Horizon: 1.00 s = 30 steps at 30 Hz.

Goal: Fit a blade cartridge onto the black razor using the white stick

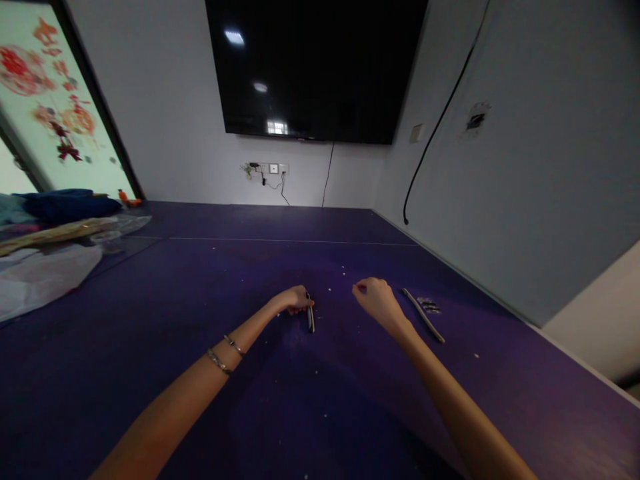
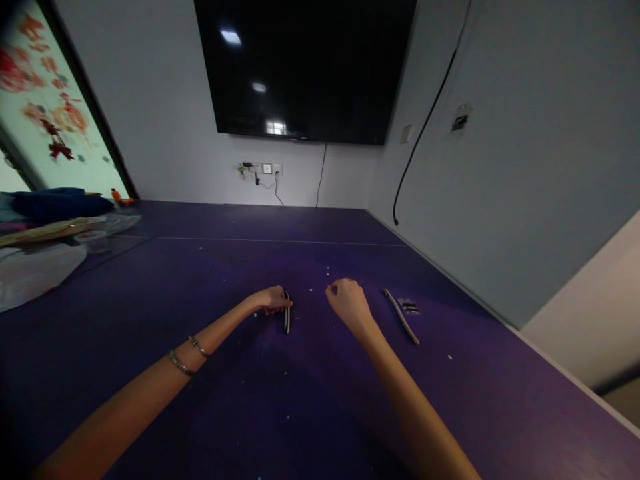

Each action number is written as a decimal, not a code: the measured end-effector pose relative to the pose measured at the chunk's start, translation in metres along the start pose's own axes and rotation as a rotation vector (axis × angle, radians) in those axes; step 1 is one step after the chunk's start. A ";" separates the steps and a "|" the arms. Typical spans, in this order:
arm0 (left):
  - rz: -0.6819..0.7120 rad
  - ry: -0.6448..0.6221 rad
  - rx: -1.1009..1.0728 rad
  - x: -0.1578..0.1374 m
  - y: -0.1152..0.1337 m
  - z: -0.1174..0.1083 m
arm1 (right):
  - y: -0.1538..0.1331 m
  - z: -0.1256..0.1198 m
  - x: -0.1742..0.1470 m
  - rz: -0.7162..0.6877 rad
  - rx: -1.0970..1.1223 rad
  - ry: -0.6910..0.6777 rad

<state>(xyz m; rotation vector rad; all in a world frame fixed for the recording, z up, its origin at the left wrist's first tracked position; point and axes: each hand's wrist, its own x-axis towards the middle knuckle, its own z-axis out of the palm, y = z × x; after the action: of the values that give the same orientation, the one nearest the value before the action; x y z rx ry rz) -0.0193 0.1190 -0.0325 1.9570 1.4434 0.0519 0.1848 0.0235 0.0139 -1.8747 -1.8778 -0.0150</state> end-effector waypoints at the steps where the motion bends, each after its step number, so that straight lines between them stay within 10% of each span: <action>1: 0.007 0.005 0.015 0.000 0.001 0.000 | 0.001 0.001 0.000 0.000 0.005 -0.007; 14: 0.096 0.362 0.177 -0.021 0.000 0.025 | 0.050 0.000 0.017 0.121 -0.001 -0.072; 30: 0.026 0.391 0.275 -0.034 -0.008 0.037 | 0.182 -0.011 0.011 0.496 -0.154 -0.245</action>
<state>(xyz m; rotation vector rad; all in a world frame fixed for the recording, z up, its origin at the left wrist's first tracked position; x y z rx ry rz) -0.0232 0.0721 -0.0527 2.2807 1.7490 0.2740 0.3610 0.0416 -0.0318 -2.4989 -1.5381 0.2510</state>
